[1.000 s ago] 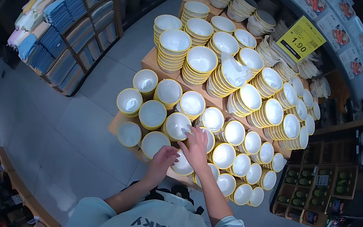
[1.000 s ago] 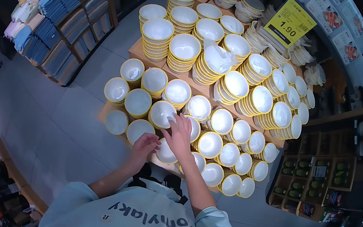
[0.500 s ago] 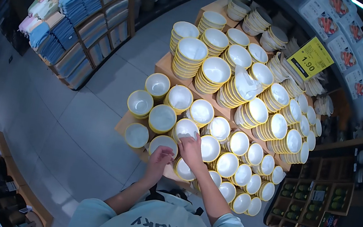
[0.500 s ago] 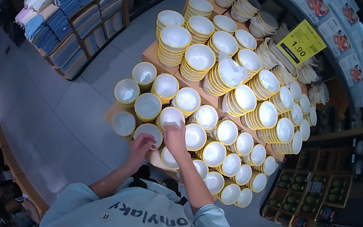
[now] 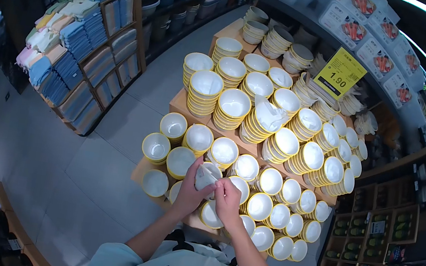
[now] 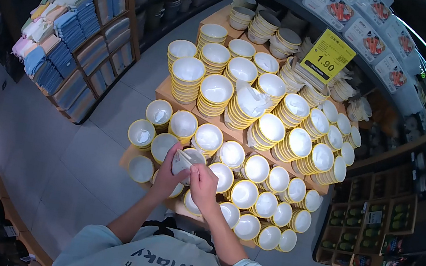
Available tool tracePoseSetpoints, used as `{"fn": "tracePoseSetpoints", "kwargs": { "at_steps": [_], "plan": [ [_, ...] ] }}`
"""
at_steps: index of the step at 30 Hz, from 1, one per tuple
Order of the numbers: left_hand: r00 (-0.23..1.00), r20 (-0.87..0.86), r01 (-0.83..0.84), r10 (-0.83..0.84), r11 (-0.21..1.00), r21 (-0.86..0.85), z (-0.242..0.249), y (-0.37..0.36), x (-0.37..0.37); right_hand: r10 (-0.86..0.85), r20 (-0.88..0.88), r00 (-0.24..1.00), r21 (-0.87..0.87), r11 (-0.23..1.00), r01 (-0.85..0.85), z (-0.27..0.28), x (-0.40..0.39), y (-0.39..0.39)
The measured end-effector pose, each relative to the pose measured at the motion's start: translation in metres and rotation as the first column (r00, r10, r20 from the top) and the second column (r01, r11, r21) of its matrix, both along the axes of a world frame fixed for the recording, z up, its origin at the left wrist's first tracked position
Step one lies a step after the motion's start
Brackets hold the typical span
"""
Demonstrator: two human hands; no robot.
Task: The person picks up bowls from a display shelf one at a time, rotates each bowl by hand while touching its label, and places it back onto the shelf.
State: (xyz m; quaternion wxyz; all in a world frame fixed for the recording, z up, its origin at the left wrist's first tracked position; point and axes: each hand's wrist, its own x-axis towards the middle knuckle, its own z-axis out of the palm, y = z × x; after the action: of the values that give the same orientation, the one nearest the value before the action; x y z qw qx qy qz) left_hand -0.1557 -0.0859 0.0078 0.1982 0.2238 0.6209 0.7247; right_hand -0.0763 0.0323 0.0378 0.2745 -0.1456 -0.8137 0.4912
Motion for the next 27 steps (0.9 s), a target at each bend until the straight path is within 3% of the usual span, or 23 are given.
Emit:
{"fn": "tracePoseSetpoints", "kwargs": {
  "at_steps": [3,4,5,7,8,10,12,14,16,19,24,27],
  "plan": [
    [0.988,-0.047,0.151,-0.149,0.987,0.059,0.009,0.007,0.003,-0.095,-0.096,0.991,0.057,0.993,0.101,0.013,0.013,0.011],
    [0.988,-0.051,0.152,-0.149,0.986,0.062,0.01,0.01,0.006,-0.148,-0.118,0.982,-0.052,0.988,0.142,0.011,0.015,0.017],
    [0.979,0.088,0.17,-0.185,0.973,0.157,0.011,0.014,0.011,-0.147,-0.121,0.982,-0.049,0.989,0.142,0.011,0.018,0.023],
    [0.891,0.351,0.163,-0.287,0.925,0.344,0.011,0.019,0.023,-0.173,-0.159,0.972,-0.426,0.9,0.091,0.022,0.025,0.028],
    [0.889,0.353,0.165,-0.291,0.924,0.346,0.011,0.019,0.028,-0.152,-0.164,0.975,-0.381,0.921,0.08,0.013,0.03,0.036],
    [0.971,0.208,0.111,-0.119,0.993,0.052,0.016,0.02,0.033,-0.162,-0.157,0.974,-0.375,0.922,0.093,0.01,0.032,0.036],
    [0.975,0.205,0.075,-0.086,0.995,0.061,0.024,0.021,0.036,-0.17,-0.15,0.974,-0.372,0.923,0.104,0.016,0.031,0.03],
    [0.978,0.201,0.038,-0.051,0.997,0.07,0.023,0.021,0.035,-0.134,-0.113,0.985,-0.067,0.99,0.127,0.036,0.028,0.017],
    [0.997,-0.068,-0.04,0.044,0.998,0.056,0.017,0.02,0.034,-0.132,-0.098,0.986,-0.069,0.99,0.125,0.023,0.03,0.018],
    [1.0,-0.004,-0.018,0.018,0.998,0.062,0.02,0.014,0.037,-0.125,-0.094,0.988,-0.09,0.989,0.117,0.012,0.031,0.021],
    [0.995,0.076,0.056,-0.065,0.992,0.116,0.014,0.004,0.036,-0.023,-0.007,1.0,-0.277,0.961,0.02,0.014,0.035,0.02],
    [0.99,0.085,0.105,-0.117,0.986,0.134,0.012,-0.005,0.033,0.03,-0.021,0.999,-0.272,0.962,-0.034,0.013,0.035,0.021]
  ]
}}
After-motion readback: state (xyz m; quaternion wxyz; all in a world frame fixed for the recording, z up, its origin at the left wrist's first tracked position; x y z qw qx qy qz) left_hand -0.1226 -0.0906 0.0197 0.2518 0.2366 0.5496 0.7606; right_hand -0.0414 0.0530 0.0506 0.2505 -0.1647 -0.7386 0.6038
